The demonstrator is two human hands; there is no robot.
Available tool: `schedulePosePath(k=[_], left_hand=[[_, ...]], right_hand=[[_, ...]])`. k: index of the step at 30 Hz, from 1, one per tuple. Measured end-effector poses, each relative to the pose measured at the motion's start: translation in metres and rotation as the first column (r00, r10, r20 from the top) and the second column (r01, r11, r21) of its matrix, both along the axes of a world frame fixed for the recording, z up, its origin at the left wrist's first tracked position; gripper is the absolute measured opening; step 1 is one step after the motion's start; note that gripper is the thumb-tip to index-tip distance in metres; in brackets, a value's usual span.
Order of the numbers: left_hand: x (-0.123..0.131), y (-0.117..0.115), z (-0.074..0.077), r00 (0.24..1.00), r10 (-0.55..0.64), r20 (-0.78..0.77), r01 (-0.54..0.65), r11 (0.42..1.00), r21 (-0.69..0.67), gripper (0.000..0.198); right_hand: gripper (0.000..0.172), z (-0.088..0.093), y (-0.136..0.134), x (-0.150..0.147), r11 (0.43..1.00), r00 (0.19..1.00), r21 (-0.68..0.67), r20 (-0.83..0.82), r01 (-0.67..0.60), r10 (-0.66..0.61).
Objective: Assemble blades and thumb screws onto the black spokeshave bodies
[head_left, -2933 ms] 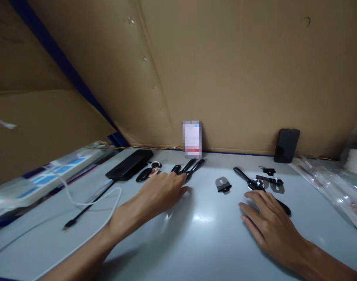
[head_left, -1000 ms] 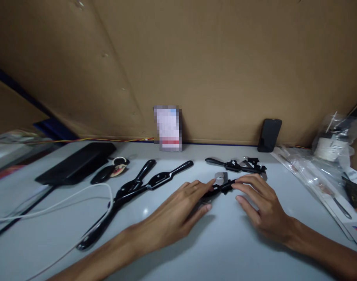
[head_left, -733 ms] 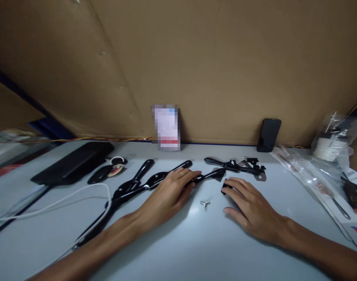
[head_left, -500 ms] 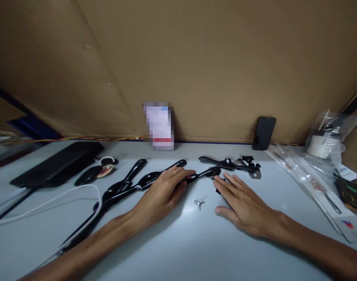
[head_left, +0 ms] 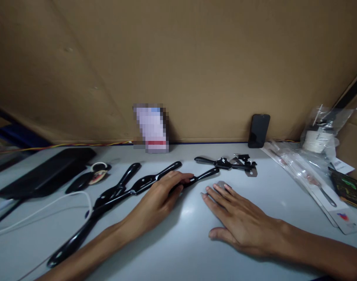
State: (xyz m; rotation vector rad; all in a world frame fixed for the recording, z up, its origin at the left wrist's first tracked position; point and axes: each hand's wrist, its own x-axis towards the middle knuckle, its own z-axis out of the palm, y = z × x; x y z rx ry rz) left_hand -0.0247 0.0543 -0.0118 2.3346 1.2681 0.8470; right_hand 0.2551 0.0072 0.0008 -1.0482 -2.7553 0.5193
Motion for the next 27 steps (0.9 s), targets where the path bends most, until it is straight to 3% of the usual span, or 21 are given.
schedulePosePath(k=[6, 10, 15, 18, 20, 22, 25, 27], left_hand=[[-0.003, 0.001, 0.004, 0.998, 0.068, 0.001, -0.068, 0.997, -0.026, 0.031], [-0.002, -0.002, 0.005, 0.999, 0.04, 0.017, -0.039, 0.998, -0.048, 0.031], [0.017, -0.03, 0.005, 0.974, -0.204, 0.1, 0.216, 0.968, -0.127, 0.035], [0.027, -0.05, 0.008, 0.927, -0.343, 0.151, 0.365, 0.918, -0.157, 0.039], [0.028, -0.056, 0.012, 0.914, -0.359, 0.188, 0.388, 0.909, -0.152, 0.041], [0.025, -0.057, 0.015, 0.934, -0.316, 0.168, 0.339, 0.931, -0.135, 0.038], [0.018, -0.049, 0.017, 0.965, -0.258, 0.053, 0.262, 0.961, -0.088, 0.029], [0.014, -0.042, 0.017, 0.951, -0.307, -0.037, 0.304, 0.95, -0.076, 0.026]], right_hand=[[0.08, -0.012, 0.018, 0.022, 0.976, 0.98, 0.087, -0.01, 0.199, -0.199], [0.065, -0.015, 0.033, 0.022, 0.962, 0.944, 0.005, -0.19, 0.274, -0.268], [0.049, -0.002, 0.047, 0.019, 0.913, 0.743, -0.225, -0.531, 0.339, -0.407], [0.033, 0.014, 0.052, 0.025, 0.903, 0.707, -0.159, -0.573, 0.4, -0.414], [0.02, 0.027, 0.053, 0.034, 0.894, 0.781, -0.008, -0.484, 0.448, -0.395], [0.013, 0.041, 0.052, 0.045, 0.925, 0.903, 0.074, -0.258, 0.374, -0.344], [0.035, 0.054, 0.048, 0.059, 0.984, 0.982, -0.01, 0.066, 0.177, -0.176], [0.032, 0.056, 0.047, 0.061, 0.988, 0.977, -0.039, 0.159, 0.15, -0.142]])
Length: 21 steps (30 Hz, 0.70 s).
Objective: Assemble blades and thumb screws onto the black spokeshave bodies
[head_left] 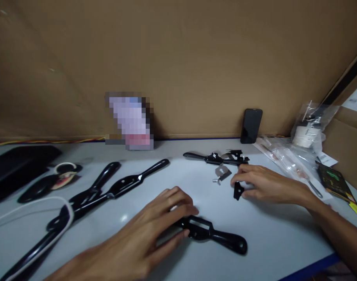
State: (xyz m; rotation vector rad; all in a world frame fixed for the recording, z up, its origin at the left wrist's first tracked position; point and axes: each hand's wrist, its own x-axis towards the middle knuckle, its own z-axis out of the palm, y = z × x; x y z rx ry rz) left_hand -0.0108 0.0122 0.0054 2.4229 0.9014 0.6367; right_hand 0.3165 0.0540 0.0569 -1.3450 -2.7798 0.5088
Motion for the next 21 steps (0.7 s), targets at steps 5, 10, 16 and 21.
schedulePosePath(k=[5, 10, 16, 21], left_hand=[[-0.006, 0.015, -0.001, 0.986, -0.127, -0.11, 0.127, 0.992, -0.006, 0.016], [-0.004, 0.013, -0.001, 0.988, -0.089, -0.13, 0.085, 0.996, -0.034, 0.013], [0.008, 0.001, -0.006, 0.993, -0.025, -0.119, 0.016, 0.997, -0.077, 0.003], [0.011, -0.003, -0.012, 0.995, -0.023, -0.097, 0.022, 1.0, -0.012, 0.007]], right_hand=[[0.01, -0.002, 0.001, -0.007, 0.99, 0.992, -0.077, 0.062, 0.118, -0.113], [0.012, -0.002, 0.004, -0.009, 0.987, 0.983, -0.011, 0.094, 0.16, -0.158], [0.022, -0.013, 0.001, -0.024, 0.966, 0.945, -0.088, -0.202, 0.242, -0.255], [0.014, -0.025, -0.005, -0.04, 0.936, 0.848, -0.253, -0.414, 0.244, -0.332]])
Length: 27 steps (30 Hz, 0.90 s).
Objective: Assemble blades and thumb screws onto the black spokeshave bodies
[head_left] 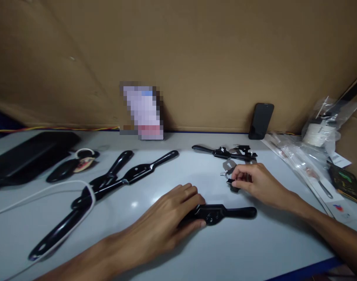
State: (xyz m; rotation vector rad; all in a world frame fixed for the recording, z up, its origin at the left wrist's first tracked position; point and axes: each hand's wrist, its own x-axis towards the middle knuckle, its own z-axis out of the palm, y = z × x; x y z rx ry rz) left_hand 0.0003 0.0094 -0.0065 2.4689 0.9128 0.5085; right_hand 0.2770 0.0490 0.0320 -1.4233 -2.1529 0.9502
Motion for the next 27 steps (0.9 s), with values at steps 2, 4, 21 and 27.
schedulePosePath(k=[2, 4, 21, 27], left_hand=[[-0.001, 0.001, -0.001, 1.0, -0.004, -0.011, 0.004, 1.0, 0.002, 0.008], [-0.001, 0.002, -0.001, 1.0, -0.011, -0.026, 0.011, 1.0, -0.001, 0.008], [-0.001, 0.001, -0.002, 0.999, -0.013, -0.041, 0.014, 0.999, 0.029, 0.01], [0.0, 0.001, 0.002, 0.999, -0.019, -0.033, 0.02, 0.999, 0.028, 0.009]], right_hand=[[0.012, -0.002, 0.0, 0.0, 1.0, 1.0, -0.004, 0.012, -0.007, 0.007], [0.013, -0.003, 0.002, 0.004, 1.0, 0.996, 0.007, 0.082, -0.029, 0.029], [0.012, -0.003, 0.011, 0.022, 0.936, 0.906, 0.306, 0.422, -0.176, 0.032], [0.037, -0.008, 0.017, 0.029, 0.958, 0.926, 0.228, 0.368, -0.173, 0.08]])
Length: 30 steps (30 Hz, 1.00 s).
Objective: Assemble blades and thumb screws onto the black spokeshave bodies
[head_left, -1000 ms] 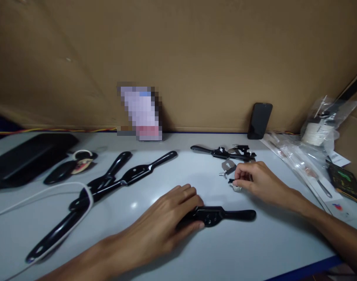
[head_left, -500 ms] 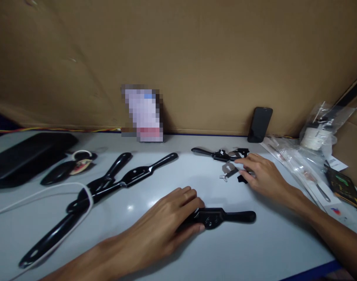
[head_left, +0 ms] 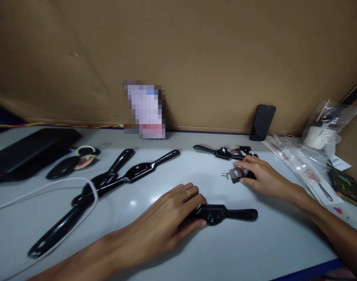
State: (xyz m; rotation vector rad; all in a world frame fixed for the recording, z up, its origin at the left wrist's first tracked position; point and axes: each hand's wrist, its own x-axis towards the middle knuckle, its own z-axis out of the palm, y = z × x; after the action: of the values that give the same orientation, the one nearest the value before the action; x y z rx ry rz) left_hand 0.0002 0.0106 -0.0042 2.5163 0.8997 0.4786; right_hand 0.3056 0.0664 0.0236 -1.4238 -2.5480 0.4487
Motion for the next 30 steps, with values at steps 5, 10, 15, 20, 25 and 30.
schedulePosePath(k=[5, 10, 15, 20, 25, 30], left_hand=[[0.001, 0.0, 0.001, 1.0, 0.002, 0.015, -0.002, 1.0, 0.023, 0.009], [0.001, 0.001, 0.001, 1.0, 0.005, 0.017, -0.006, 0.999, 0.033, 0.009], [0.002, 0.001, 0.003, 1.0, 0.003, -0.013, -0.003, 1.0, 0.005, 0.006], [0.002, 0.001, 0.004, 1.0, -0.001, -0.02, 0.001, 1.0, 0.015, 0.005], [0.002, 0.001, 0.003, 1.0, -0.016, -0.022, 0.019, 0.994, 0.109, 0.003], [0.003, -0.003, 0.0, 0.998, -0.039, -0.042, 0.048, 0.971, 0.235, 0.008]], right_hand=[[0.026, 0.001, 0.001, -0.001, 0.994, 0.992, -0.088, -0.1, 0.066, -0.075], [0.03, -0.002, 0.001, -0.007, 0.962, 0.922, -0.244, -0.33, 0.124, -0.203], [0.01, 0.002, -0.001, -0.01, 0.968, 0.832, -0.205, -0.506, 0.141, -0.228], [0.022, 0.013, -0.006, -0.011, 0.964, 0.764, -0.191, -0.59, 0.183, -0.262], [0.028, 0.022, -0.014, -0.019, 0.857, 0.738, -0.515, -0.569, 0.023, -0.362], [0.029, 0.017, -0.024, -0.028, 0.773, 0.667, -0.617, -0.638, -0.145, -0.385]])
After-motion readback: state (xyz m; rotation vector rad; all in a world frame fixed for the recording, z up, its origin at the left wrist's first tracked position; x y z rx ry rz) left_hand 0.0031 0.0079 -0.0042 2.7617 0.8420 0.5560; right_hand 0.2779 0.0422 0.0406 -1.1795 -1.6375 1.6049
